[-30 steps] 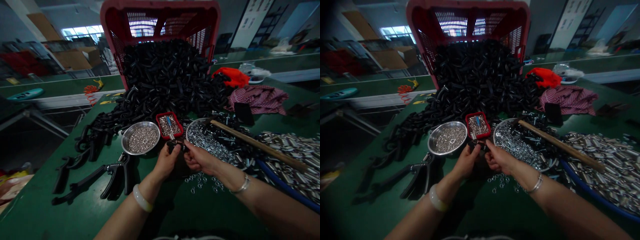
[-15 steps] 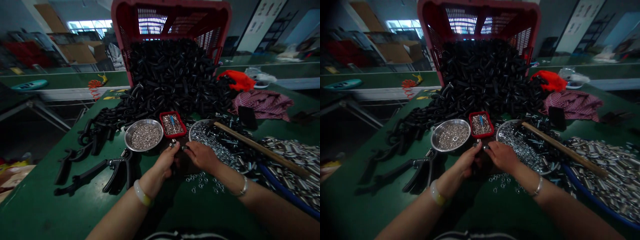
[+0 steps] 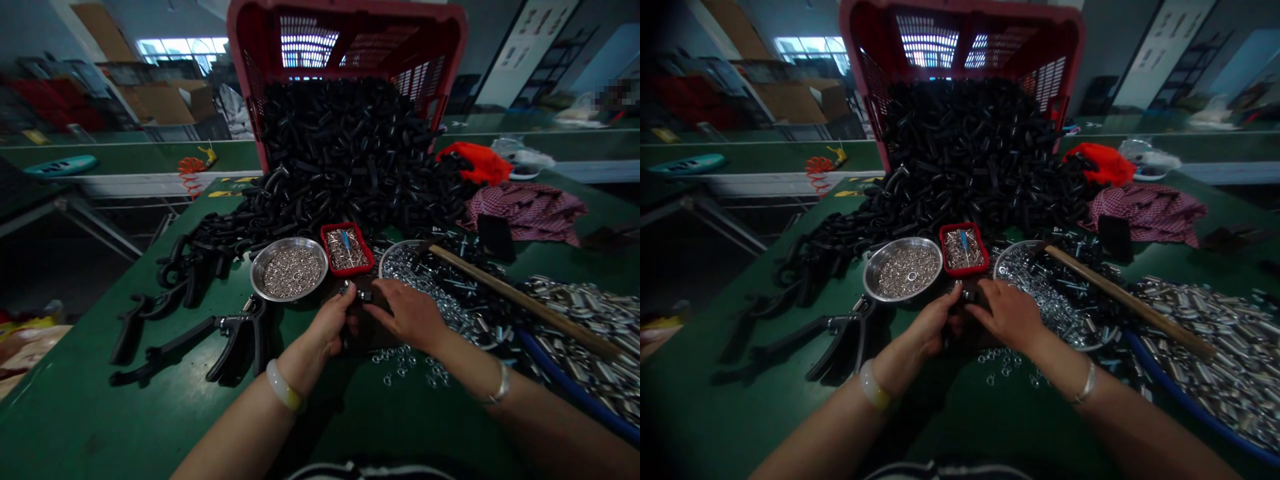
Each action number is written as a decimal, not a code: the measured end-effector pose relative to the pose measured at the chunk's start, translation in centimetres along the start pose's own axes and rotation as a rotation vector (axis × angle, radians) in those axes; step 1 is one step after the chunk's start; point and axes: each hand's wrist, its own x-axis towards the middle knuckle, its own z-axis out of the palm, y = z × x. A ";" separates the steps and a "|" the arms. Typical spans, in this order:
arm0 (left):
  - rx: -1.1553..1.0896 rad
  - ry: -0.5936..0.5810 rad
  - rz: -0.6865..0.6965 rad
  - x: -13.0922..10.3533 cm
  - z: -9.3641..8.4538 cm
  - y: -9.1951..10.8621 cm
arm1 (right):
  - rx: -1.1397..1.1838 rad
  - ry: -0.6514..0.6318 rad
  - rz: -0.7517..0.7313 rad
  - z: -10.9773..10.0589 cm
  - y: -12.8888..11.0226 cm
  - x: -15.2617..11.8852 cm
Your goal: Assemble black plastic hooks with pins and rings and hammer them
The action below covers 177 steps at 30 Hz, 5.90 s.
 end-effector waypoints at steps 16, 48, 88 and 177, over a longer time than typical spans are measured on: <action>1.074 0.010 0.497 0.0 -1.6 0.0 | 0.412 -0.279 0.178 1.1 0.3 -0.7; 2.151 0.428 0.578 12.4 -0.2 10.8 | -0.490 -0.206 0.400 -7.1 17.8 -2.9; 2.303 -0.302 0.816 4.3 1.3 4.7 | 0.822 0.476 0.766 -4.0 8.1 -9.8; 1.485 0.145 0.848 4.6 -2.1 1.9 | 0.137 0.333 0.157 -0.9 8.8 -10.8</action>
